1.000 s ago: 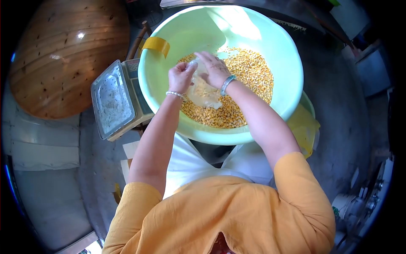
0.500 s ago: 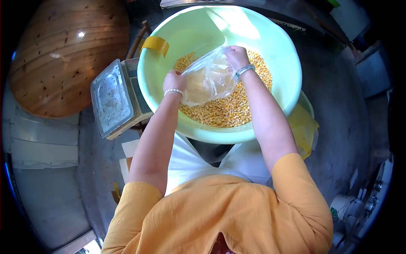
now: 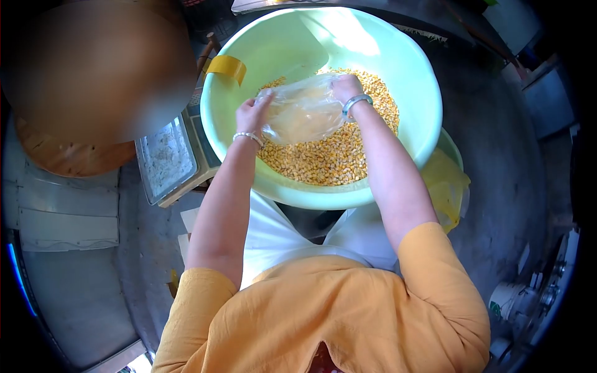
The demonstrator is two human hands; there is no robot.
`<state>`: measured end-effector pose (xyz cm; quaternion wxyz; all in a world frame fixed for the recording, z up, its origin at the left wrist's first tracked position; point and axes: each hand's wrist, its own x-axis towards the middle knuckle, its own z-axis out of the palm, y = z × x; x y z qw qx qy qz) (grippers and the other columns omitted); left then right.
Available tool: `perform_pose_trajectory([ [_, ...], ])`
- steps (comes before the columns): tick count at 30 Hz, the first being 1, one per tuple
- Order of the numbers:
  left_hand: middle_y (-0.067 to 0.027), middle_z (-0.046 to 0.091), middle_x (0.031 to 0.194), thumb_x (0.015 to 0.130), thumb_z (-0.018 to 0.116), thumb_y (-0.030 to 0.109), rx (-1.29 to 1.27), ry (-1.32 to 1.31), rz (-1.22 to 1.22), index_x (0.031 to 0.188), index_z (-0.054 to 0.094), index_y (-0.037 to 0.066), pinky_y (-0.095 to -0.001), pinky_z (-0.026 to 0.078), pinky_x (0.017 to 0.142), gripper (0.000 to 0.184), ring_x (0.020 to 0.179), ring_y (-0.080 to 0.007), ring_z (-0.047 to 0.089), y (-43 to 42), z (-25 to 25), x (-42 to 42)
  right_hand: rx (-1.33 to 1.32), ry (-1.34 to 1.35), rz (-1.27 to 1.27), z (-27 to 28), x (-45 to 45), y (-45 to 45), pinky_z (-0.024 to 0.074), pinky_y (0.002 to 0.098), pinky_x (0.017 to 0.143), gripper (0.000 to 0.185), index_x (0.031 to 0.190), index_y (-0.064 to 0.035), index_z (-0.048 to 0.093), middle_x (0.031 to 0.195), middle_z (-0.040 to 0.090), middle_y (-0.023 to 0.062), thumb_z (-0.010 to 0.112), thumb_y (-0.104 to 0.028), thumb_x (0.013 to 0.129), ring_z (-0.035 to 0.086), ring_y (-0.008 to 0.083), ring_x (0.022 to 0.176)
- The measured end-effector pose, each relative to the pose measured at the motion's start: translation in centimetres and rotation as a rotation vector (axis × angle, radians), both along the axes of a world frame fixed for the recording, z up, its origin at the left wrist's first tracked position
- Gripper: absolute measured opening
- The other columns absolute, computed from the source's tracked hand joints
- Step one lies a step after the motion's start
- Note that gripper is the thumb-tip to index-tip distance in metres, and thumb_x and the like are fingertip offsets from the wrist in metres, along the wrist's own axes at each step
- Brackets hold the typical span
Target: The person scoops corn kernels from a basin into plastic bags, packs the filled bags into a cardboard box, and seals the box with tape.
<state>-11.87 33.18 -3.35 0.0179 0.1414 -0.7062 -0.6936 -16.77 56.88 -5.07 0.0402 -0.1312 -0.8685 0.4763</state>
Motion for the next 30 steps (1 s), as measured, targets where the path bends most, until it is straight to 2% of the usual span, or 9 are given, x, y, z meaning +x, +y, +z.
perform_pose_trajectory([
  [5, -0.0195, 0.063, 0.08, 0.067, 0.067, 0.029, -0.943, -0.01, -0.342, 0.079, 0.066, 0.004, -0.0404, 0.048, 0.071, 0.028, 0.076, -0.0335, 0.061, 0.6, 0.5, 1.4, 0.219, -0.001, 0.017, 1.5, 0.5, 0.9, 0.0487, 0.0337, 0.069, 0.017, 0.078, -0.0004, 0.065, 0.076, 0.065, 0.016, 0.059, -0.015, 0.073, 0.063, 0.0264, 0.073],
  [6, -0.0197, 0.063, 0.081, 0.068, 0.066, 0.029, -0.905, -0.039, -0.292, 0.079, 0.066, 0.003, -0.0403, 0.048, 0.071, 0.028, 0.077, -0.0337, 0.061, 0.7, 0.4, 1.3, 0.285, 0.023, 0.057, 1.8, 0.8, 0.8, 0.0491, 0.0334, 0.07, 0.017, 0.079, -0.0012, 0.065, 0.077, 0.065, 0.016, 0.06, -0.015, 0.073, 0.064, 0.0272, 0.075],
  [9, -0.0203, 0.064, 0.083, 0.072, 0.061, 0.029, -0.835, -0.121, -0.175, 0.081, 0.066, 0.003, -0.0399, 0.048, 0.072, 0.028, 0.079, -0.0343, 0.061, 0.6, -0.4, 0.5, 0.304, 0.675, -0.003, 1.9, 0.8, -1.4, 0.0499, 0.0332, 0.074, 0.013, 0.08, -0.0038, 0.065, 0.079, 0.065, 0.0153, 0.06, -0.014, 0.074, 0.064, 0.0269, 0.08],
  [12, -0.0209, 0.063, 0.084, 0.075, 0.058, 0.028, -0.816, -0.168, -0.157, 0.084, 0.066, 0.002, -0.0398, 0.048, 0.073, 0.029, 0.08, -0.0347, 0.061, 0.3, -1.3, -0.3, 0.218, 1.011, 0.16, 6.9, 3.5, -3.9, 0.0502, 0.0339, 0.075, 0.01, 0.08, -0.0051, 0.065, 0.076, 0.065, 0.0131, 0.061, -0.012, 0.074, 0.065, 0.0248, 0.079],
  [15, -0.0216, 0.063, 0.086, 0.076, 0.056, 0.028, -0.751, -0.152, -0.163, 0.085, 0.066, 0.002, -0.0404, 0.048, 0.074, 0.029, 0.083, -0.0357, 0.061, 0.3, -1.8, -0.5, 0.08, 0.701, 0.47, 6.3, 5.3, -6.2, 0.0507, 0.0344, 0.072, 0.011, 0.078, -0.0083, 0.065, 0.071, 0.065, 0.0086, 0.055, -0.013, 0.077, 0.064, 0.0227, 0.069],
  [18, -0.0225, 0.062, 0.089, 0.077, 0.055, 0.026, -0.737, -0.116, -0.17, 0.088, 0.065, 0.002, -0.0408, 0.047, 0.076, 0.029, 0.085, -0.0366, 0.06, 0.2, -2.9, -1.2, 0.459, 0.247, 0.796, 2.7, 4.8, -7.2, 0.0497, 0.0355, 0.073, 0.015, 0.085, -0.0096, 0.066, 0.082, 0.067, 0.0097, 0.055, -0.015, 0.078, 0.064, 0.0232, 0.074],
  [24, -0.0234, 0.062, 0.092, 0.076, 0.056, 0.025, -0.746, -0.144, 0.004, 0.091, 0.064, 0.0, -0.0406, 0.046, 0.079, 0.029, 0.09, -0.0369, 0.059, -0.8, -2.1, -1.2, 0.688, -0.261, 1.222, 0.5, 7.0, -7.8, 0.0478, 0.035, 0.077, 0.026, 0.101, -0.0119, 0.065, 0.096, 0.066, 0.0104, 0.052, -0.015, 0.079, 0.063, 0.0236, 0.083],
  [29, -0.0198, 0.062, 0.097, 0.076, 0.059, 0.026, -0.799, -0.216, -0.049, 0.099, 0.061, 0.001, -0.0408, 0.044, 0.083, 0.034, 0.095, -0.0362, 0.057, -0.9, -0.1, -0.6, 0.574, -0.422, 1.211, -0.5, 6.2, -8.2, 0.0501, 0.0329, 0.07, 0.025, 0.099, -0.009, 0.065, 0.085, 0.067, 0.0104, 0.053, -0.009, 0.077, 0.064, 0.0224, 0.078],
  [30, -0.0188, 0.062, 0.097, 0.076, 0.059, 0.025, -0.853, -0.06, 0.015, 0.1, 0.06, 0.002, -0.0405, 0.044, 0.084, 0.033, 0.096, -0.0354, 0.057, -0.8, 0.0, -0.2, 0.52, -0.414, 1.187, -0.6, 6.2, -7.8, 0.0505, 0.0329, 0.068, 0.024, 0.098, -0.0081, 0.065, 0.084, 0.066, 0.0106, 0.053, -0.007, 0.077, 0.064, 0.022, 0.078],
])
